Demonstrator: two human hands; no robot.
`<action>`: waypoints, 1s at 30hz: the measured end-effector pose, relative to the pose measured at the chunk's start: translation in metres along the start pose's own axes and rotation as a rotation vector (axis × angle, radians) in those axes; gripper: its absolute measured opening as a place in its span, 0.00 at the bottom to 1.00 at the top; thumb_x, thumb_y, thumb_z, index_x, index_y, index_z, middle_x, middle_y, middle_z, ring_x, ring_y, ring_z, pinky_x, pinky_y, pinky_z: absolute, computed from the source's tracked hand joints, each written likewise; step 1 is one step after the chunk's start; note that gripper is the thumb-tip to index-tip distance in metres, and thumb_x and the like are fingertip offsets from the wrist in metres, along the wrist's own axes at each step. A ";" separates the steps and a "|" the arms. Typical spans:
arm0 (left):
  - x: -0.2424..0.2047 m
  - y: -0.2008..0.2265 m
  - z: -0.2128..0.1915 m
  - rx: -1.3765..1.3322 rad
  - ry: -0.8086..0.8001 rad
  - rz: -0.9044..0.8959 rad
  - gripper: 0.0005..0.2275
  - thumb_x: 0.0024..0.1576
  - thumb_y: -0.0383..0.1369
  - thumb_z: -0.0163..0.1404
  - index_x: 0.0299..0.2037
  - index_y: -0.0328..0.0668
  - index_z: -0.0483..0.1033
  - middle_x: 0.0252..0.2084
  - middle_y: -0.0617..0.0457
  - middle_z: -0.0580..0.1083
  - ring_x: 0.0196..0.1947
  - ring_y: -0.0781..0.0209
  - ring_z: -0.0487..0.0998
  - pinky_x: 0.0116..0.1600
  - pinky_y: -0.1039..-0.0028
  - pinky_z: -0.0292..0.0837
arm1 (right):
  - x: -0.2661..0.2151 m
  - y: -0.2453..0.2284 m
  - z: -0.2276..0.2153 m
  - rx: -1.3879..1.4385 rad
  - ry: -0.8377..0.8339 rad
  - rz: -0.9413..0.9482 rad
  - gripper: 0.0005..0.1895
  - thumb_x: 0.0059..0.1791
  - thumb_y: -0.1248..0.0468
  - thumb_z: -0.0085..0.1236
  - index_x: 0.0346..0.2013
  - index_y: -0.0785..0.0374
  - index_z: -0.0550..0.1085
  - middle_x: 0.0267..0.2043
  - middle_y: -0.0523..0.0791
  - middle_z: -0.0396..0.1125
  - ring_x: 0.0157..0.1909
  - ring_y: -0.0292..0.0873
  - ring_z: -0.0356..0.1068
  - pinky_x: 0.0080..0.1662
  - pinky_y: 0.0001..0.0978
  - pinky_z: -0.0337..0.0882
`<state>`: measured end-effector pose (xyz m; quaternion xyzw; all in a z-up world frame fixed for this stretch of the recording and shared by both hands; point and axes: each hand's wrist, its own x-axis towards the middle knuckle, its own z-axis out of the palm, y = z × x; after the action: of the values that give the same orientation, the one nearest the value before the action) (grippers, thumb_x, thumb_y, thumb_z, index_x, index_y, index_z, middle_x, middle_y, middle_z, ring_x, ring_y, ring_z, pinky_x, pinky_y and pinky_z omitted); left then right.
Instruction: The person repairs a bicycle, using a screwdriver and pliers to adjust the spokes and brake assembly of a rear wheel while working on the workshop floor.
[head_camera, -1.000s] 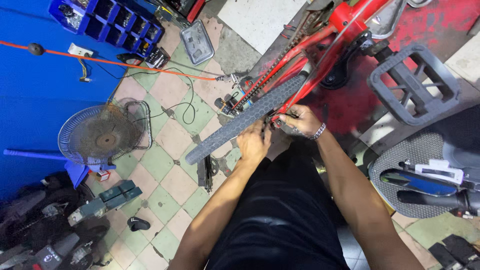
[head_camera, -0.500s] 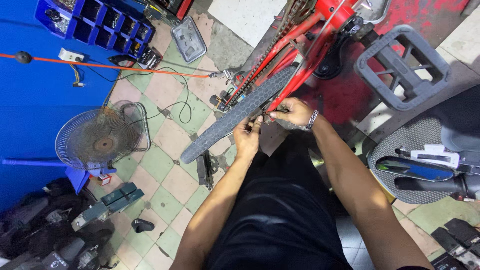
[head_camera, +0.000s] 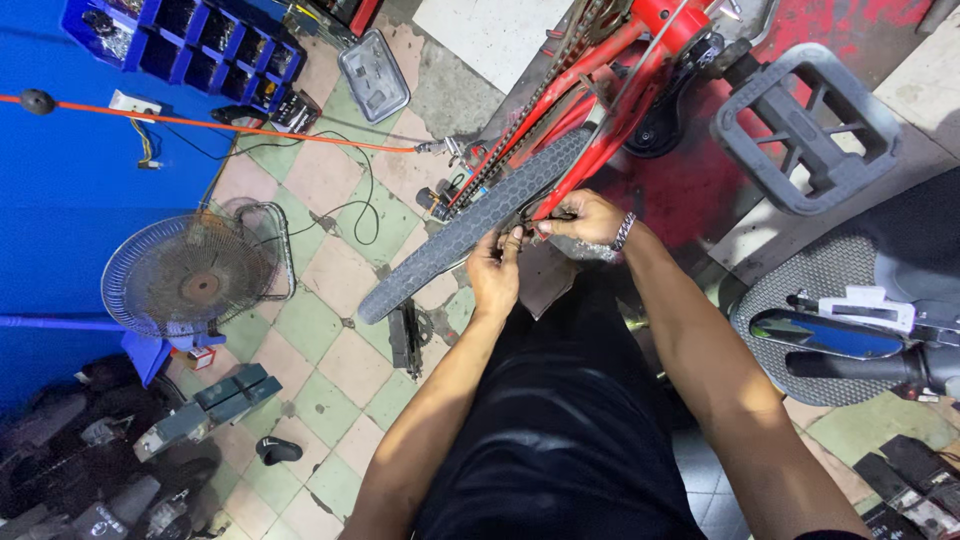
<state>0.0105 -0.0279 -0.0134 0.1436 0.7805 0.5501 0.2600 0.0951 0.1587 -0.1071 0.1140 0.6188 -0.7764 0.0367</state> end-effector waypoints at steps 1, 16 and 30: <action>-0.001 0.001 0.000 0.013 -0.001 -0.001 0.10 0.63 0.30 0.54 0.51 0.34 0.79 0.37 0.54 0.82 0.36 0.71 0.80 0.47 0.78 0.75 | 0.000 0.000 0.000 -0.003 0.000 0.003 0.13 0.52 0.63 0.62 0.49 0.64 0.78 0.43 0.42 0.76 0.46 0.34 0.73 0.50 0.31 0.73; -0.002 0.015 -0.003 0.311 0.059 0.079 0.12 0.60 0.33 0.57 0.53 0.39 0.81 0.30 0.50 0.81 0.26 0.67 0.78 0.38 0.75 0.74 | -0.002 -0.013 0.002 0.027 -0.027 -0.001 0.10 0.52 0.62 0.61 0.46 0.63 0.78 0.41 0.40 0.76 0.44 0.33 0.73 0.49 0.29 0.73; -0.001 0.014 -0.021 0.565 -0.056 0.371 0.18 0.59 0.28 0.57 0.61 0.46 0.77 0.42 0.43 0.82 0.40 0.51 0.83 0.48 0.66 0.76 | -0.002 -0.019 0.003 -0.062 0.021 0.141 0.13 0.49 0.58 0.65 0.45 0.61 0.80 0.40 0.38 0.76 0.41 0.32 0.71 0.44 0.28 0.71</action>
<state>-0.0017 -0.0403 0.0055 0.3646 0.8552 0.3458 0.1268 0.0930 0.1597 -0.0882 0.1643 0.6334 -0.7511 0.0882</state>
